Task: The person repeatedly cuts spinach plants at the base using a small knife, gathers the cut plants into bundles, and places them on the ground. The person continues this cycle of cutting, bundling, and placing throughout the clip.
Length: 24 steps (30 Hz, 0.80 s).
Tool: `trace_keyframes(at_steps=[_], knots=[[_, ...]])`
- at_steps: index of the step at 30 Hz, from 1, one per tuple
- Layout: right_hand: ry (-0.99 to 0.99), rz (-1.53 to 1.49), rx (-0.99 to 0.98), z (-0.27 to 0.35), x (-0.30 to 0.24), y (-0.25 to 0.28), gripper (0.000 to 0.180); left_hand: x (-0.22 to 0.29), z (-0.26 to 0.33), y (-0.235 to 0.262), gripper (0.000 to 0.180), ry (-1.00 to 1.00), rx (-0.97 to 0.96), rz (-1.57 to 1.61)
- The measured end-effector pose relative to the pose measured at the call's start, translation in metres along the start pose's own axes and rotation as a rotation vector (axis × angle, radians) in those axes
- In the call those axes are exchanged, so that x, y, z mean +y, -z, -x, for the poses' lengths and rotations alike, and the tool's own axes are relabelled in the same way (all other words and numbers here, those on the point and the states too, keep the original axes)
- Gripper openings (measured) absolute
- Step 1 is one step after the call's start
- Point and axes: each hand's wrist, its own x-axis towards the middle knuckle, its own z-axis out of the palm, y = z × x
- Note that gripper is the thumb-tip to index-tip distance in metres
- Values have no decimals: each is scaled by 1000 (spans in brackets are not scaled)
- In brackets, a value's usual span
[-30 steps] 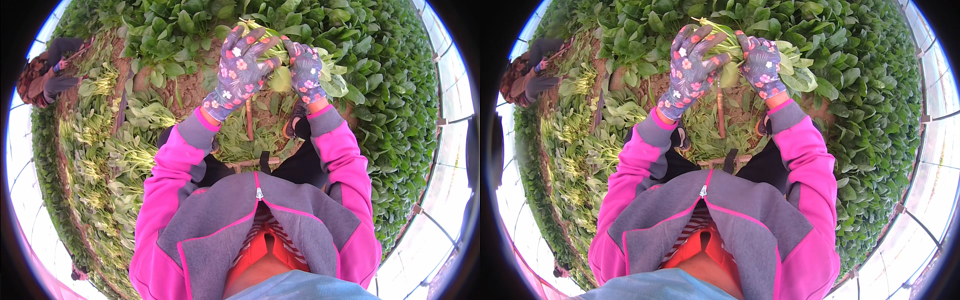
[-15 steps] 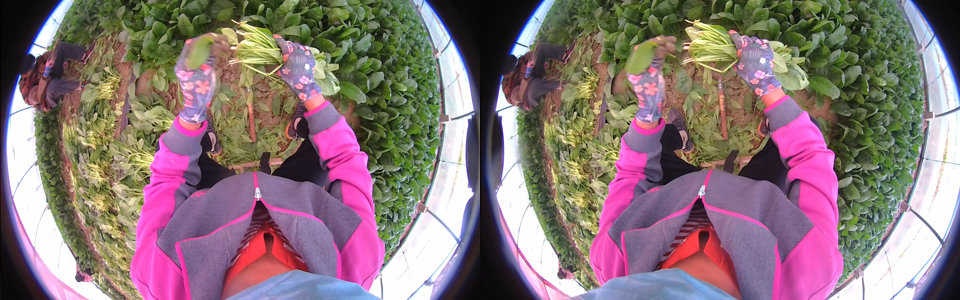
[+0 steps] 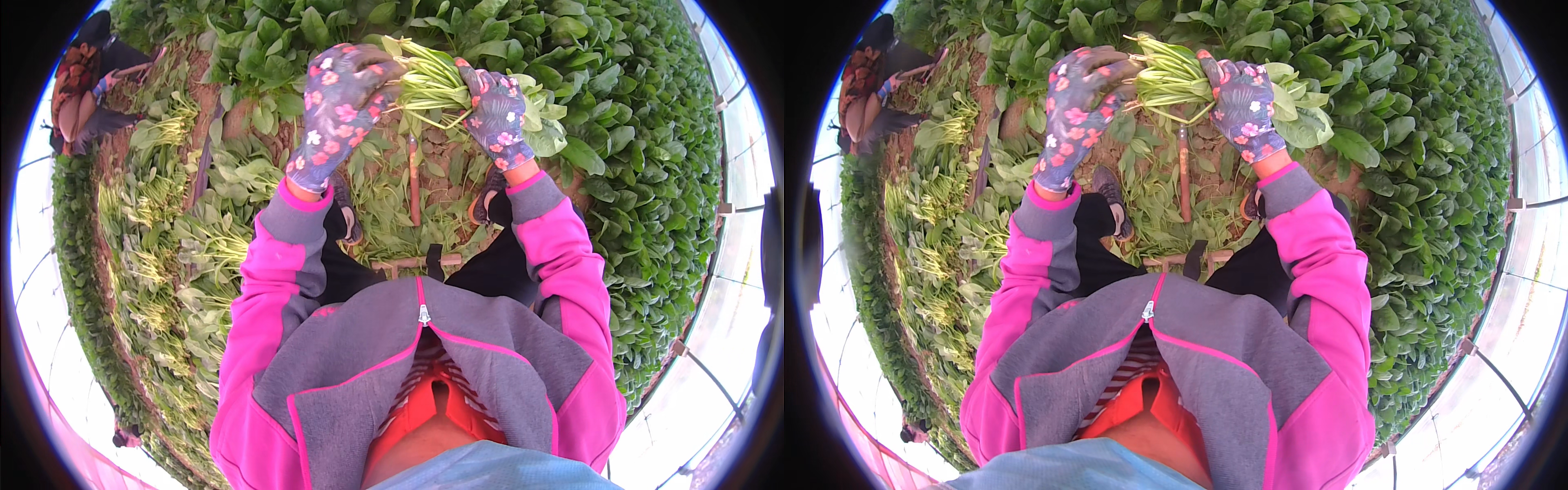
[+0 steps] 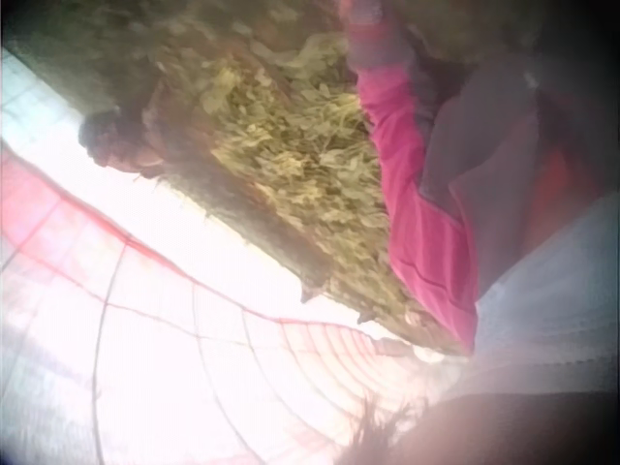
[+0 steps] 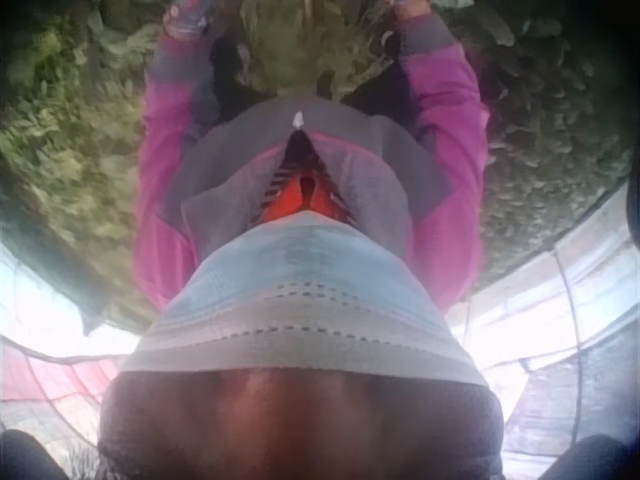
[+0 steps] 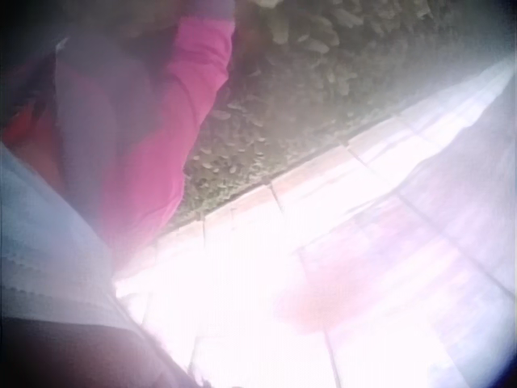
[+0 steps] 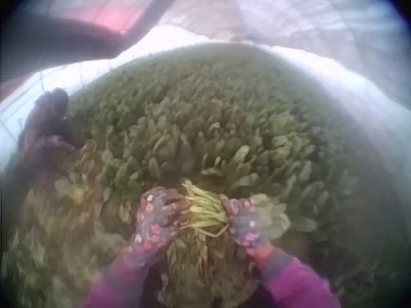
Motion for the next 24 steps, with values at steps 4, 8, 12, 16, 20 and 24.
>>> trace_keyframes(at_steps=[4,8,12,16,20,24], knots=[[28,-34,28,1,-5,1,96,-8,8,-13,20,-59,30,-155],[8,-124,39,1,-8,3,96,-16,12,-20,20,-86,47,-69],[50,-194,34,1,-8,2,93,-12,12,-20,14,16,81,182],[83,-336,23,5,-11,-3,94,-7,19,-18,6,398,63,602],[32,-463,-57,11,-11,-3,91,-26,25,-6,7,557,216,883],[-147,-439,-194,13,6,0,88,-46,29,15,12,439,337,920]])
